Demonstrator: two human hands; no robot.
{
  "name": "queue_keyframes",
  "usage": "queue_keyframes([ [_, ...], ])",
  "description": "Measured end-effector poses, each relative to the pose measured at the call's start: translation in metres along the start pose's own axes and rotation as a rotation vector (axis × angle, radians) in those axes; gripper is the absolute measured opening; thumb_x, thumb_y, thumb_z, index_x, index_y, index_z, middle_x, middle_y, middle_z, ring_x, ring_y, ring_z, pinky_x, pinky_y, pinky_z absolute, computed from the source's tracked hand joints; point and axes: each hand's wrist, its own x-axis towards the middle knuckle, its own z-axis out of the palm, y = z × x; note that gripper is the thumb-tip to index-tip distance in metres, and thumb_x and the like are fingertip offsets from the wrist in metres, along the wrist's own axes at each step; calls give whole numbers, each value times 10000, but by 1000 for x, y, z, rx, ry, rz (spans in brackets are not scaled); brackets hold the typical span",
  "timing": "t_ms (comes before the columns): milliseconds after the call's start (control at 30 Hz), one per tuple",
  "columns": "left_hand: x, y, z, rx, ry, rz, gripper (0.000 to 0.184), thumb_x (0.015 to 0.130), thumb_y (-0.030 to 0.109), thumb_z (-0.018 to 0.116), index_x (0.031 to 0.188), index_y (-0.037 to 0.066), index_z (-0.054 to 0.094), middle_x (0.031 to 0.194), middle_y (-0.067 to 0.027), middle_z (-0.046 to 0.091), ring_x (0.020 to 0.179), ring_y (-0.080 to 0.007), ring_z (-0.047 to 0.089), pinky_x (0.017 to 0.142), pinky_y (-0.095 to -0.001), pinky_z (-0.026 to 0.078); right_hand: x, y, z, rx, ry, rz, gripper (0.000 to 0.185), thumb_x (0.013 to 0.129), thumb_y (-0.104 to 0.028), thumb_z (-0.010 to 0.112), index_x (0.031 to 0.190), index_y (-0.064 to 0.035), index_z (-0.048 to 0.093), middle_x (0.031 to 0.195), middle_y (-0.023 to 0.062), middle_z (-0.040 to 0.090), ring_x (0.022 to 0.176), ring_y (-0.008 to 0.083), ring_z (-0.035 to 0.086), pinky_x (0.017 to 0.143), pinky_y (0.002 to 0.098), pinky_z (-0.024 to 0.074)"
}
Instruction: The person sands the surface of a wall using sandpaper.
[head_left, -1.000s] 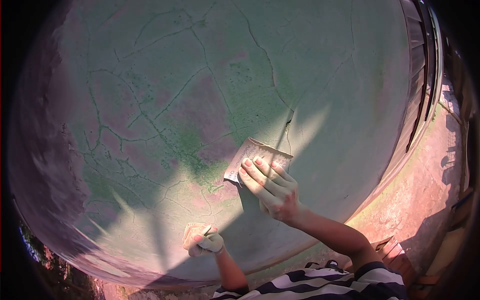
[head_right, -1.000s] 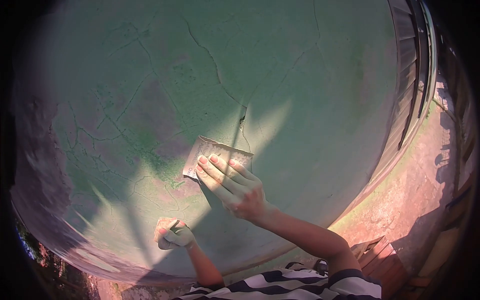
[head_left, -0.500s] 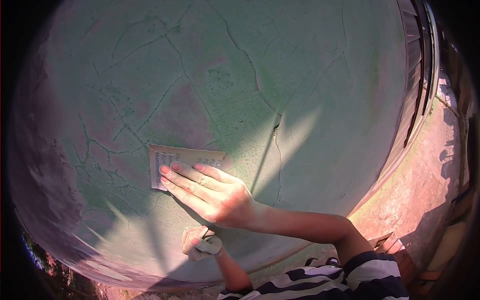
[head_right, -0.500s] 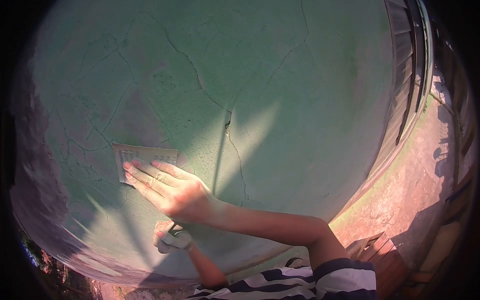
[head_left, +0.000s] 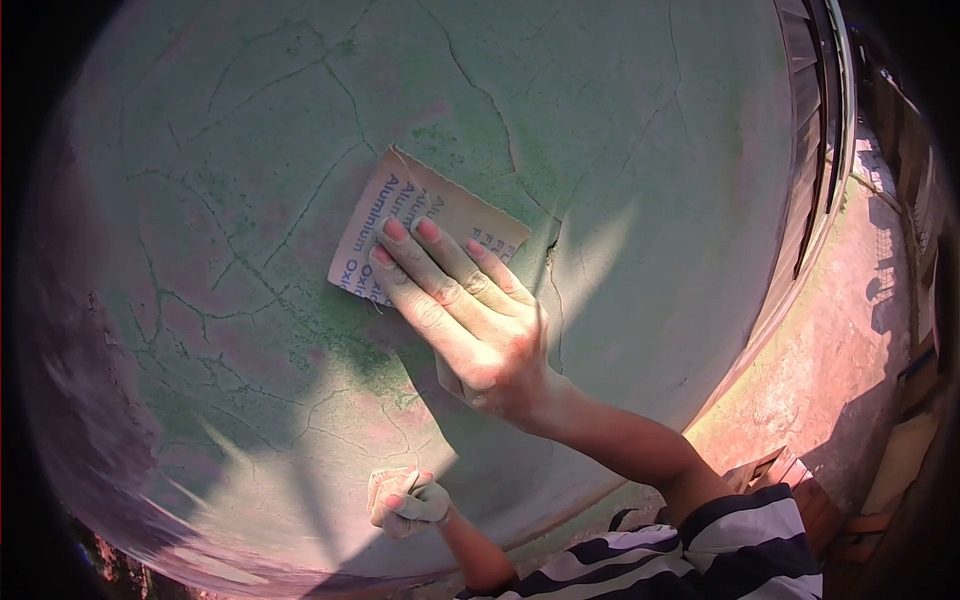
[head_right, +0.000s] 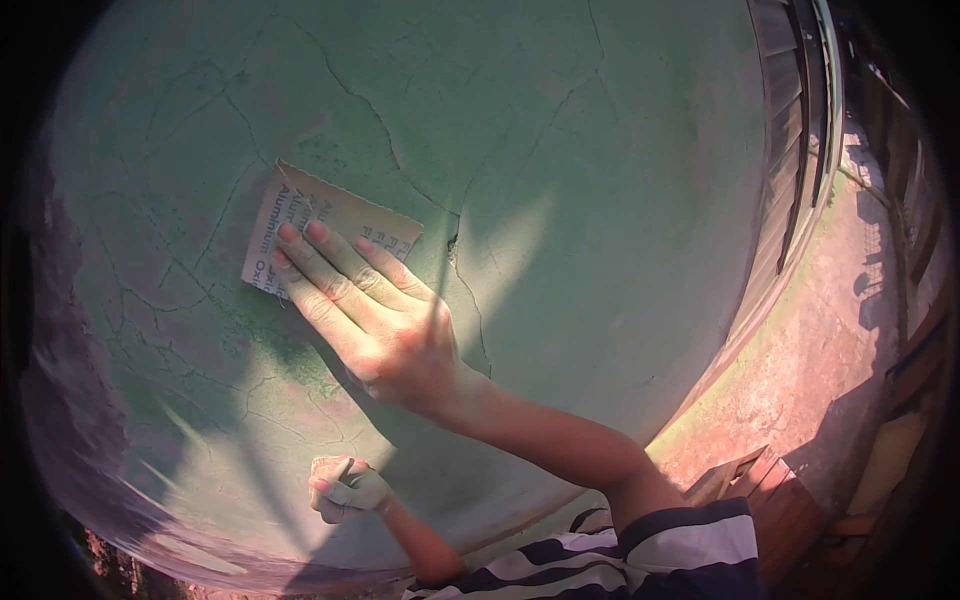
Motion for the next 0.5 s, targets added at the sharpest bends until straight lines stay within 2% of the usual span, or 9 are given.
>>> queue_keyframes([
  [100, -1, 2, 0, 9, 9, -42, 464, 1014, 148, 428, 569, 23, 474, 418, -46, 433, 367, -144, 383, 406, -280, 317, -5, 0, -4, -23, -19, 43, 448, 789, -63, 598, 1235, -56, 647, 1339, 79, 610, 1267, 216, 563, 1027, 400, 459],
  [167, 3, 7, 4, 9, 16, -51, 474, 1015, 148, 426, 558, 29, 469, 416, -48, 433, 371, -141, 384, 409, -280, 319, -51, -14, -4, -66, -86, 163, 434, 832, -58, 569, 1260, -76, 638, 1337, 74, 612, 1279, 206, 551, 1072, 385, 416],
  [233, 4, 7, 7, 2, 21, -47, 484, 1016, 148, 424, 548, 34, 463, 415, -49, 432, 375, -139, 384, 412, -280, 321, -101, -33, -5, -28, -162, 191, 426, 865, -84, 556, 1285, -95, 626, 1334, 66, 615, 1283, 196, 545, 1100, 372, 382],
  [333, 5, 7, 5, -2, 3, -70, 485, 1020, 161, 428, 553, 36, 467, 416, -46, 429, 384, -134, 379, 415, -274, 320, -91, -33, -3, -24, -130, 118, 435, 867, -96, 549, 1296, -106, 620, 1342, 62, 610, 1274, 186, 553, 1103, 371, 381],
  [500, 4, 9, 9, 1, 50, -119, 478, 1032, 179, 421, 584, 27, 489, 418, -35, 416, 390, -122, 356, 416, -264, 304, -19, -13, -5, -15, -101, 81, 457, 830, -34, 567, 1285, -51, 613, 1368, 92, 585, 1267, 230, 561, 1043, 406, 455],
])
